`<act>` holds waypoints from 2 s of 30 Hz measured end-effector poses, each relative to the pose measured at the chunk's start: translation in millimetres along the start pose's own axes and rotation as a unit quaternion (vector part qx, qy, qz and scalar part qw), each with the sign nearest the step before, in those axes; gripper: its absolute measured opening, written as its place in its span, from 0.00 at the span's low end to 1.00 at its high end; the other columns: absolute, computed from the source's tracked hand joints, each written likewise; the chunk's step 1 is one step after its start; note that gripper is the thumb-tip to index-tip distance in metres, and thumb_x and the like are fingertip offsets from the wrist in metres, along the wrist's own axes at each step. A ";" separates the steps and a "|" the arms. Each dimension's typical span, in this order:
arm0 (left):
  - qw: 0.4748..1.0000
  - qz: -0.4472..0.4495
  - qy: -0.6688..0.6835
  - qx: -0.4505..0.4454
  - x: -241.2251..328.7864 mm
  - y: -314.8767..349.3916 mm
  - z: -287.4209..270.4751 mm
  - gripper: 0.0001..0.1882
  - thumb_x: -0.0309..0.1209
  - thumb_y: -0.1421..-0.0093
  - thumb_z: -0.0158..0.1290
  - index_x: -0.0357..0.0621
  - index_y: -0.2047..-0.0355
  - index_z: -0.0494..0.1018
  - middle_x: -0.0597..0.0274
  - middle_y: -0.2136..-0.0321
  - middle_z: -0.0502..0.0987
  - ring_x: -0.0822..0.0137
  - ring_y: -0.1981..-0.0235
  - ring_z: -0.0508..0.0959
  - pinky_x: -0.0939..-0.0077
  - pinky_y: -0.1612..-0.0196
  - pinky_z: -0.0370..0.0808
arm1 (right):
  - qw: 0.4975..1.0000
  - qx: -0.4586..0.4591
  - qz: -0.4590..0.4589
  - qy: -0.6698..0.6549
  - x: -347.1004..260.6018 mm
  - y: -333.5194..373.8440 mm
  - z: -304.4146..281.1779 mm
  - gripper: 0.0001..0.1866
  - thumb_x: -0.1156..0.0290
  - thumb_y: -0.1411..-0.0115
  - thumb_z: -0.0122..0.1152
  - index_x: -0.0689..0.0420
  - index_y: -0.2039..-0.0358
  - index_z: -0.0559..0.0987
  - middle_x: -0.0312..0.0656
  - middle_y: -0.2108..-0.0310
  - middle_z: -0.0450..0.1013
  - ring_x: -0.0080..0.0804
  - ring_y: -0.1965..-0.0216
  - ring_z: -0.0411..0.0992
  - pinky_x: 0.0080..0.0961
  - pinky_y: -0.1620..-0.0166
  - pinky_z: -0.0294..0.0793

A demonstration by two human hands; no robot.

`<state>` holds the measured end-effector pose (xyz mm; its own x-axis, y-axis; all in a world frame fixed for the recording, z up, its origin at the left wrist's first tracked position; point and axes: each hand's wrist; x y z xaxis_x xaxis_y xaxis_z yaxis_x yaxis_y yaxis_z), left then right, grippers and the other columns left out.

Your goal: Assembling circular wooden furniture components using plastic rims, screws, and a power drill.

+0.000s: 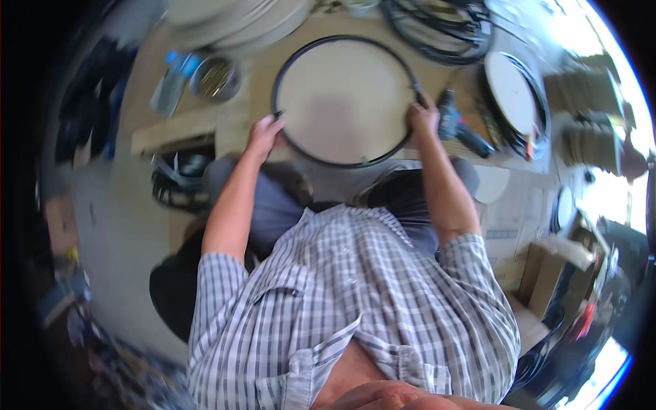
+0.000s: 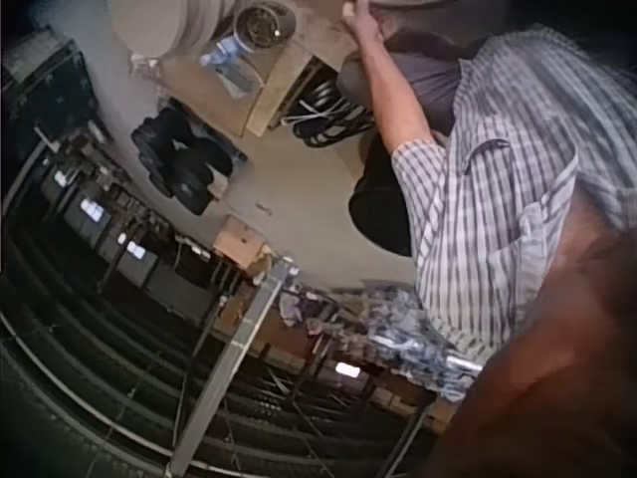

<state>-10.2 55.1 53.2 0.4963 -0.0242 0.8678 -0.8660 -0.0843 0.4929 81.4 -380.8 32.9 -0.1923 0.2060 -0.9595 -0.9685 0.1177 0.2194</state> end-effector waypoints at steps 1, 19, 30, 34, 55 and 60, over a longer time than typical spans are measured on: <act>1.000 0.008 0.023 -0.009 6.8 -2.2 9.8 0.08 0.37 0.34 0.55 0.48 0.68 0.72 0.70 0.80 0.71 0.75 0.83 0.74 0.77 0.78 0.77 | 0.970 0.126 -0.126 0.165 6.9 -8.5 -2.6 0.29 0.85 0.46 0.52 0.56 0.42 0.76 0.38 0.65 0.77 0.31 0.67 0.76 0.24 0.62 0.76; 0.955 0.236 0.168 -0.062 152.8 56.1 90.4 0.20 0.38 0.30 0.51 0.41 0.43 0.67 0.62 0.55 0.80 0.72 0.60 0.80 0.77 0.53 0.76 | 0.965 0.051 -0.093 -0.241 -211.4 89.2 -18.1 0.12 0.57 0.27 0.49 0.51 0.55 0.73 0.26 0.82 0.55 0.15 0.87 0.51 0.17 0.86 0.48; 0.970 0.206 0.066 -0.115 124.0 88.3 123.1 0.19 0.36 0.30 0.52 0.37 0.45 0.71 0.56 0.54 0.80 0.68 0.57 0.80 0.73 0.51 0.76 | 0.853 0.182 -0.250 -0.420 -393.6 -79.5 -20.1 0.09 0.63 0.27 0.46 0.55 0.55 0.68 0.30 0.83 0.53 0.20 0.86 0.49 0.22 0.82 0.48; 0.987 0.129 0.093 -0.018 55.4 142.5 71.7 0.17 0.32 0.30 0.51 0.36 0.45 0.70 0.54 0.54 0.80 0.66 0.57 0.81 0.75 0.53 0.78 | 0.840 0.250 -0.200 -0.437 -389.0 -130.6 -23.0 0.06 0.64 0.29 0.48 0.52 0.59 0.68 0.31 0.82 0.55 0.22 0.86 0.50 0.24 0.82 0.48; 0.978 0.161 0.041 -0.128 93.5 118.7 107.7 0.17 0.32 0.28 0.49 0.37 0.43 0.69 0.53 0.51 0.78 0.66 0.53 0.79 0.74 0.51 0.78 | 0.983 0.160 -0.055 -0.075 -195.1 27.9 -175.3 0.14 0.64 0.34 0.61 0.63 0.57 0.80 0.38 0.72 0.78 0.23 0.76 0.74 0.21 0.73 0.77; 0.948 0.138 -0.046 -0.283 102.0 95.8 181.4 0.17 0.33 0.28 0.48 0.39 0.44 0.70 0.55 0.50 0.78 0.66 0.52 0.79 0.72 0.49 0.77 | 0.841 0.473 -0.229 0.131 -174.8 347.2 -386.5 0.14 0.66 0.34 0.56 0.59 0.53 0.81 0.40 0.66 0.81 0.26 0.67 0.80 0.22 0.64 0.80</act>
<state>-31.4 -136.1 177.5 0.2273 -0.0559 0.9722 -0.8452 0.4846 0.2254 -282.4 -751.4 208.4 0.0188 -0.2769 -0.9607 -0.4159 0.8716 -0.2593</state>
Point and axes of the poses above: each hand's wrist, its own y-axis away from the middle knuckle, its own z-axis out of the palm, x = y × z
